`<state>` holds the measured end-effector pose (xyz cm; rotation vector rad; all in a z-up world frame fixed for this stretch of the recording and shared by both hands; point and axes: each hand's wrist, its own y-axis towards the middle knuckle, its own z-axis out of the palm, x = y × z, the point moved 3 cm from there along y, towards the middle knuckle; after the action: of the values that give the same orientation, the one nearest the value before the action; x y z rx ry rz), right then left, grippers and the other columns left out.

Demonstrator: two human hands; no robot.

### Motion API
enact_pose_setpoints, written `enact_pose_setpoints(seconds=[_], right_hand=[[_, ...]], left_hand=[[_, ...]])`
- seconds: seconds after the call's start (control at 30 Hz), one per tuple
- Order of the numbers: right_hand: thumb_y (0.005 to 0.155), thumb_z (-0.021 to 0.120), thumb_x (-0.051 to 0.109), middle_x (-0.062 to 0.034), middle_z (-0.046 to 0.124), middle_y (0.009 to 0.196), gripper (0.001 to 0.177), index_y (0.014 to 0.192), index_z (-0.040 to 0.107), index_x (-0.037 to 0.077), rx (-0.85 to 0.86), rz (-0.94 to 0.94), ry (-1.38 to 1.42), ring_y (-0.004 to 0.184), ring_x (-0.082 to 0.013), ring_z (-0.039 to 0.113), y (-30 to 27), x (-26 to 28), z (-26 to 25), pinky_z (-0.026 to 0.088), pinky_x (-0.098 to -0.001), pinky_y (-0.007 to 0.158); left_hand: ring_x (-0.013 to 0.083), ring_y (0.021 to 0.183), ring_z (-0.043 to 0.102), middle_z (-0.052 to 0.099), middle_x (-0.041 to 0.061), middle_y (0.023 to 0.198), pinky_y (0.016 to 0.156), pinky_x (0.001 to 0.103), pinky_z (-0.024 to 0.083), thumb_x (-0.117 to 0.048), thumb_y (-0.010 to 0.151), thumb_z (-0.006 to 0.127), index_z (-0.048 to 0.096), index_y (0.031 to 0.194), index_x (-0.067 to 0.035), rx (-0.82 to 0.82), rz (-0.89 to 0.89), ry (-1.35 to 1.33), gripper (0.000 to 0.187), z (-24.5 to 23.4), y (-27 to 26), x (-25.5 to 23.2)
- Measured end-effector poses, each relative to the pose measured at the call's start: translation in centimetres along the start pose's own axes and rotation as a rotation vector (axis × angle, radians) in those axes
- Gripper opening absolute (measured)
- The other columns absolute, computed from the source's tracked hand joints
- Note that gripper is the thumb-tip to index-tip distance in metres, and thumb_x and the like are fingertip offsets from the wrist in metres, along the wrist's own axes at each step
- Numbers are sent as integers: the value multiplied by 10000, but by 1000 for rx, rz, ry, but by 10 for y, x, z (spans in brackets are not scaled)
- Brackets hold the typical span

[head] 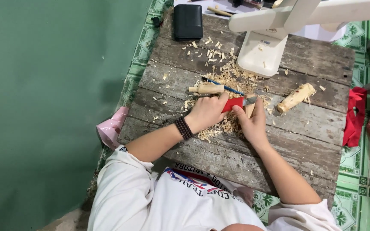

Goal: The person carves and shapes a small piece of wood using a hand-held carving knife.

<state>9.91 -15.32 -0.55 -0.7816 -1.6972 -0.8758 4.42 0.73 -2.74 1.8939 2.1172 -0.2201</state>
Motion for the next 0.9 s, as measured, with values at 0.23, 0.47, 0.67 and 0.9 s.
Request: enact_pose_setpoints(seconds=[0.23, 0.47, 0.67, 0.9], right_hand=[[828, 885, 78, -234, 631, 1129, 753, 1430, 438, 16, 78, 16, 59, 1049, -306, 618, -1, 8, -7, 520, -521, 940], [993, 747, 115, -236, 637, 1058, 500, 1376, 458, -24, 112, -96, 84, 954, -320, 689, 4, -2, -6, 577, -460, 818], [1000, 796, 123, -226, 639, 1069, 531, 1392, 477, -42, 77, -129, -13, 1021, -330, 643, 3, 17, -9, 504, -508, 938], [863, 898, 105, -178, 564, 1067, 816, 1473, 368, -5, 106, -99, 84, 1007, -304, 573, 1, 33, -9, 468, -464, 915]], left_hand=[[487, 868, 743, 752, 223, 864, 785, 590, 583, -414, 837, 714, 629, 1095, -119, 174, 100, -74, 401, -36, -12, 2], [456, 740, 742, 705, 200, 786, 679, 577, 591, -615, 921, 553, 510, 1115, -72, 2, 134, -7, 578, -45, -14, -11], [437, 712, 739, 688, 163, 778, 650, 568, 592, -517, 951, 579, 491, 1153, -81, 17, 87, -34, 488, -48, -17, -13], [479, 782, 734, 725, 212, 819, 701, 577, 573, -488, 923, 598, 553, 1101, -94, 190, 134, -201, 435, -69, -21, -16]])
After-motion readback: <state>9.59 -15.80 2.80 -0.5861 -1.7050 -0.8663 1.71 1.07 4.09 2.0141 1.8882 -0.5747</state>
